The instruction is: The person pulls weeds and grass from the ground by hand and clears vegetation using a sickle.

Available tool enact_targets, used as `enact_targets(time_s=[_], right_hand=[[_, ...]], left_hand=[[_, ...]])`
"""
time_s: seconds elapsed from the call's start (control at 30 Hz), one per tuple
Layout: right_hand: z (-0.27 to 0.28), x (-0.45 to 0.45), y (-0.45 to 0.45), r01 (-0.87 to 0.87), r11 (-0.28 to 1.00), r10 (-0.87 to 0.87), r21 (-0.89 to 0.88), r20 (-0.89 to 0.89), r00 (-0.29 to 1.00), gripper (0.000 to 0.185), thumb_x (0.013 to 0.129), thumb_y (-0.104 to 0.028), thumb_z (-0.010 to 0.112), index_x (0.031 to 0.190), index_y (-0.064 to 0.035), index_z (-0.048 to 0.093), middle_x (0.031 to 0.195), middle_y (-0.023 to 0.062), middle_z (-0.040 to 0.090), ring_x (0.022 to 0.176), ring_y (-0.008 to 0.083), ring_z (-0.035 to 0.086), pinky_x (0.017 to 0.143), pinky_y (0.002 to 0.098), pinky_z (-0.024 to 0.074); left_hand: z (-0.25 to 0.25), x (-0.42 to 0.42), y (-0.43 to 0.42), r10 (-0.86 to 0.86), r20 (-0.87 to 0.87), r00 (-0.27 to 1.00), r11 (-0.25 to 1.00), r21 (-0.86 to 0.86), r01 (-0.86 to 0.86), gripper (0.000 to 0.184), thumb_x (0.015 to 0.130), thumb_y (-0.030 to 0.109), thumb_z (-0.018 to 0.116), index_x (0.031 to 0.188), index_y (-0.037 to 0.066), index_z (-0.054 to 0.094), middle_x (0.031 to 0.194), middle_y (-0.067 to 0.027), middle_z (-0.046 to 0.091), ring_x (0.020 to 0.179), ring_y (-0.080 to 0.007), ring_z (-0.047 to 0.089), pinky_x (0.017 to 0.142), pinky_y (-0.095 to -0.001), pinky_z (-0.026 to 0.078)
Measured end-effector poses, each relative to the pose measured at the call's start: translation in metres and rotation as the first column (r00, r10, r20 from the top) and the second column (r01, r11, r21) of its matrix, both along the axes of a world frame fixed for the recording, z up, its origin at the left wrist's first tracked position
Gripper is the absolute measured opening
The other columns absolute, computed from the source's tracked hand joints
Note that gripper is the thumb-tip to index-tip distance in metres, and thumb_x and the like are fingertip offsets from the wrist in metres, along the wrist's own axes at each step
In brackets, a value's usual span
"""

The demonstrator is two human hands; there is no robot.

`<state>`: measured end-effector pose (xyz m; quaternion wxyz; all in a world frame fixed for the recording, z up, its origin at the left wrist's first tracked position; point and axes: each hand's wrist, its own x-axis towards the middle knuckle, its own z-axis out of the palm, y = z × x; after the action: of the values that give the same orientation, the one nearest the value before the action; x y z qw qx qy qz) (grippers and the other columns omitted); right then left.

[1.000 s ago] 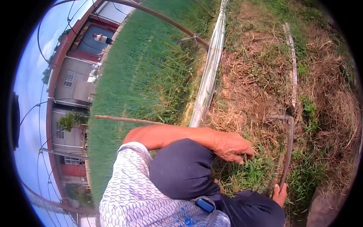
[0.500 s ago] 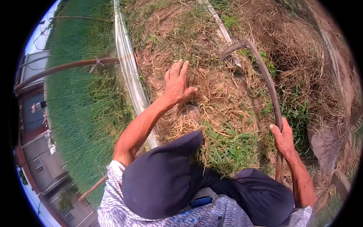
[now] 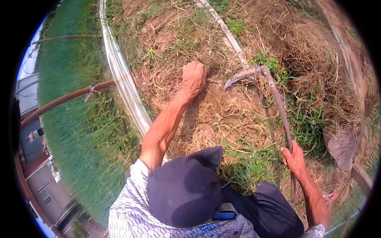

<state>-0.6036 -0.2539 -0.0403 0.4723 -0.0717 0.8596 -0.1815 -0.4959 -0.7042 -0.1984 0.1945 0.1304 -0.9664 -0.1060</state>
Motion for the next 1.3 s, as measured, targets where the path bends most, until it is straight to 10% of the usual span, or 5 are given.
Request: enact_targets(time_s=[0.23,0.33,0.47,0.7,1.3], right_hand=[[-0.008,0.010,-0.009,0.005,1.000,-0.006,0.006,0.089,0.996,0.025,0.087,-0.023,0.063,0.098,-0.0035,0.052,0.078,0.0079,0.052,0.072,0.0194,0.051,0.068,0.0371,0.0453],[-0.016,0.015,-0.013,0.008,1.000,-0.009,0.004,0.062,0.998,0.025,0.089,-0.024,0.063,0.100,-0.0036,0.053,0.080,0.0053,0.052,0.074,0.0178,0.050,0.069,0.0355,0.0453],[-0.034,0.027,-0.004,0.072,0.995,-0.070,-0.068,0.031,0.997,0.027,0.089,-0.025,0.063,0.103,-0.0027,0.055,0.081,0.0030,0.052,0.075,0.0161,0.049,0.070,0.0329,0.0449],[-0.008,0.012,-0.029,0.187,0.970,-0.215,-0.153,-0.191,0.958,0.030,0.091,-0.028,0.063,0.098,-0.0017,0.052,0.076,0.0022,0.049,0.074,0.0144,0.046,0.067,0.0319,0.0432],[-0.078,0.005,-0.198,0.087,0.931,-0.167,-0.354,-0.202,0.965,0.033,0.091,-0.030,0.064,0.101,-0.0012,0.052,0.072,0.0105,0.057,0.063,0.0205,0.057,0.059,0.0375,0.0471]], left_hand=[[0.022,0.062,0.024,0.343,0.108,0.933,0.470,0.840,-0.270,0.029,0.097,0.026,0.046,0.083,0.002,0.055,0.071,-0.0096,0.057,0.063,-0.0313,0.051,0.062,-0.0425,0.043],[0.088,0.107,0.013,0.380,0.309,0.872,-0.371,0.914,-0.162,0.032,0.099,0.027,0.048,0.082,0.002,0.056,0.071,0.0002,0.053,0.069,-0.0189,0.053,0.065,-0.0391,0.044],[0.160,0.083,0.053,0.128,0.097,0.987,0.313,0.940,-0.133,0.036,0.100,0.030,0.051,0.077,0.003,0.050,0.065,-0.0021,0.041,0.064,-0.0123,0.038,0.056,-0.0307,0.033],[0.064,-0.050,-0.069,0.313,-0.036,0.949,0.878,0.393,-0.275,0.028,0.092,0.028,0.064,0.102,0.002,0.057,0.094,-0.0180,0.060,0.081,-0.0337,0.062,0.069,-0.0462,0.050],[0.028,-0.073,-0.092,0.185,0.483,0.856,0.878,0.311,-0.365,0.044,0.101,0.041,0.041,0.082,0.003,0.052,0.067,-0.0142,0.054,0.064,-0.0268,0.053,0.063,-0.0436,0.045]])
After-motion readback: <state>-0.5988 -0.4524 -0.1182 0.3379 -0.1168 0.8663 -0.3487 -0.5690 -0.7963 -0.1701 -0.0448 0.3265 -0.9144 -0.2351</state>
